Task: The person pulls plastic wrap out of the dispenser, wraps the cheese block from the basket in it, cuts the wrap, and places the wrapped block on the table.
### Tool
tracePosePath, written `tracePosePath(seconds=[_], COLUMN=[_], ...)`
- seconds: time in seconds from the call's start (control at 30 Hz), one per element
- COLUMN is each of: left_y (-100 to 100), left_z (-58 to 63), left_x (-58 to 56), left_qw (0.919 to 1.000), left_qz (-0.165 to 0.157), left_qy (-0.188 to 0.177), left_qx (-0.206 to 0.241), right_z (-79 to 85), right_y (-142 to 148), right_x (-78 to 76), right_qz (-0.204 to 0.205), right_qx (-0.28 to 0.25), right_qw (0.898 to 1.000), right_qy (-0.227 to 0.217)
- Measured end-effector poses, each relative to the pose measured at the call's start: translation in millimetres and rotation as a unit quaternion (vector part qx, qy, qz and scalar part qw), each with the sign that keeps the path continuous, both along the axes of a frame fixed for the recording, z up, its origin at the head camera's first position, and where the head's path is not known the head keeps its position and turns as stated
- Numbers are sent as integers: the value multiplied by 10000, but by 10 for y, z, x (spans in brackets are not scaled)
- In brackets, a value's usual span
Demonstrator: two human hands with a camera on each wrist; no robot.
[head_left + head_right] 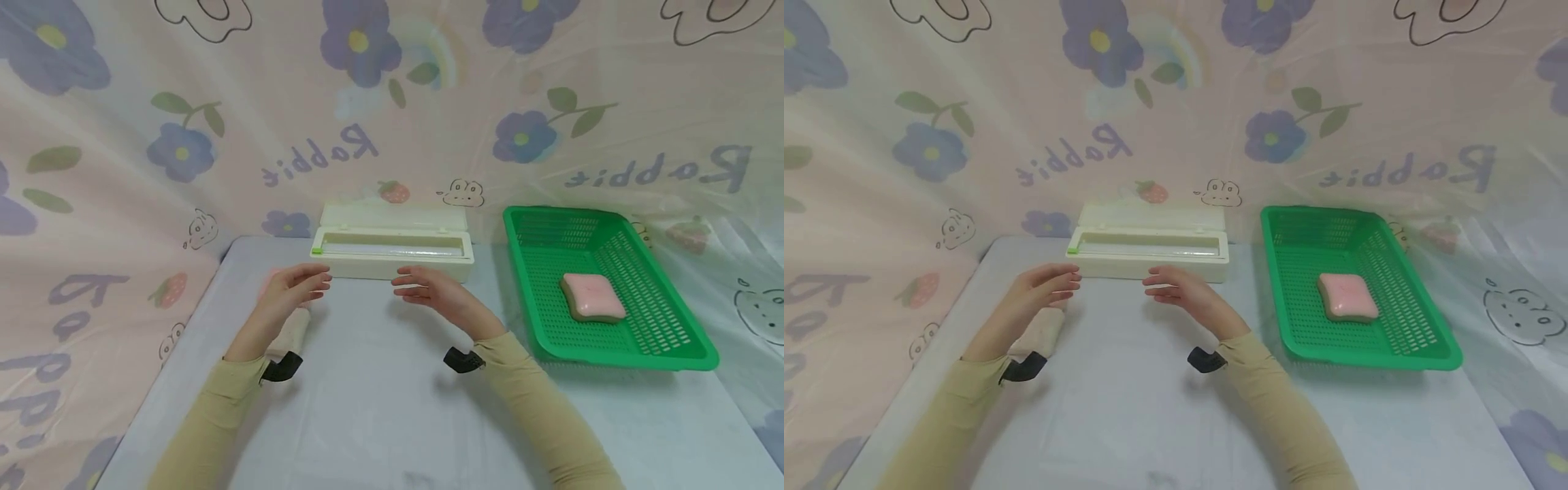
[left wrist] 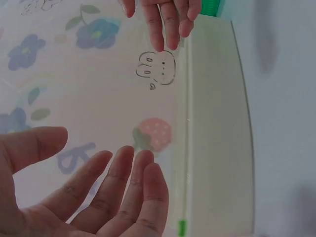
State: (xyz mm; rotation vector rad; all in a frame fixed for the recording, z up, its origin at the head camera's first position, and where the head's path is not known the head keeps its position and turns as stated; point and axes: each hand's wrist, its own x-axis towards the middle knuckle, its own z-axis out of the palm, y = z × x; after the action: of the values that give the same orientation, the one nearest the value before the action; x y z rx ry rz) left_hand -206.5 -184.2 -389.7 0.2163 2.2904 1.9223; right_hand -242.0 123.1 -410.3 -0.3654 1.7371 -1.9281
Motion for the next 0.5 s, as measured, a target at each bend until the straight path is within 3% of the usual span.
tracePosePath(seconds=[0.27,0.5], left_y=[195,131], left_z=[181,212], left_x=[-222,-515], left_qw=[9992,9996], left_qz=[-303,-239], left_qy=[231,4], left_qx=[-99,177], right_z=[339,505], right_y=[362,649], right_x=[-135,-292], right_qz=[-599,-750], right_qx=[470,944], right_qw=[9966,9908], right_qy=[323,612])
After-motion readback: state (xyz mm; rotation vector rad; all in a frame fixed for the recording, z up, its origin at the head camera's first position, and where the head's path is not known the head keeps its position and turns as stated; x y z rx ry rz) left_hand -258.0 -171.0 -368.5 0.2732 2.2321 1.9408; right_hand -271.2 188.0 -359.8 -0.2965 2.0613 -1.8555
